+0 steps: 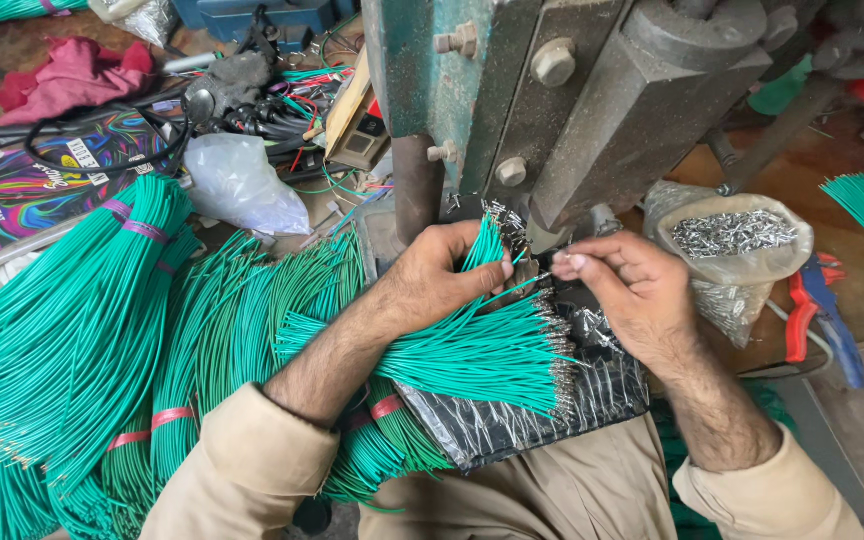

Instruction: The person sits at a bench crimping press, inserting a metal terminal into the press die and placing the stripped end of a green wire into it, then operating the press to crimp the terminal onto the wire. They repeat this cycle one wire at a time, taking wires from a large bundle on the bench and setting crimped wires back with the bundle.

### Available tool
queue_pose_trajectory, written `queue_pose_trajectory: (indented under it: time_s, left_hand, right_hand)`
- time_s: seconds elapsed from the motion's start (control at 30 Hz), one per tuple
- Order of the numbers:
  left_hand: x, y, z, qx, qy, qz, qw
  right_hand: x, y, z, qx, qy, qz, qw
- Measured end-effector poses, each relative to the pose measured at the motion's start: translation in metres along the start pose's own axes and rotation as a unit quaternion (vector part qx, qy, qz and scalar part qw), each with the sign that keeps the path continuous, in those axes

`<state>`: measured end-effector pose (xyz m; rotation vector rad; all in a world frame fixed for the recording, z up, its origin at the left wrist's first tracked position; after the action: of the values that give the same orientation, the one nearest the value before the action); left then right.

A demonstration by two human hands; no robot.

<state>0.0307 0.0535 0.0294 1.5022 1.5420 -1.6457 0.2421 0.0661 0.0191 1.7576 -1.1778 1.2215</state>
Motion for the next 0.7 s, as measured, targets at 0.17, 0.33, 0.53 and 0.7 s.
queue_pose_trajectory:
  time_s: [0.17, 0.33, 0.53, 0.7]
  left_hand:
    - [-0.003, -0.001, 0.002, -0.018, -0.001, -0.027, 0.999]
    - [-0.003, -0.004, 0.001, -0.036, -0.001, -0.053, 0.998]
    - [-0.005, -0.005, 0.002, -0.034, 0.028, -0.074, 0.996]
    - [-0.004, -0.004, 0.001, -0.03, 0.019, -0.07, 0.997]
  right_hand:
    - [-0.01, 0.014, -0.005, 0.002, -0.021, 0.026, 0.999]
    - [-0.026, 0.008, -0.012, 0.004, 0.033, -0.001, 0.999]
    - [-0.03, 0.005, -0.014, -0.01, 0.039, 0.032, 0.999]
    - [-0.025, 0.005, -0.015, -0.013, 0.031, 0.061, 0.998]
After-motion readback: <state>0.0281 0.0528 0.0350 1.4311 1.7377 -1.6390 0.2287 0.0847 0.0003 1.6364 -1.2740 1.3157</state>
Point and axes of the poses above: each hand's wrist, its own z-axis away from the middle knuckle, its own y-axis out of the palm, x = y × z, the point moved 7 cm from there along -z, towards the middle knuckle, and after that the axes turned 15 degrees about -z, right-handed, at the moved point
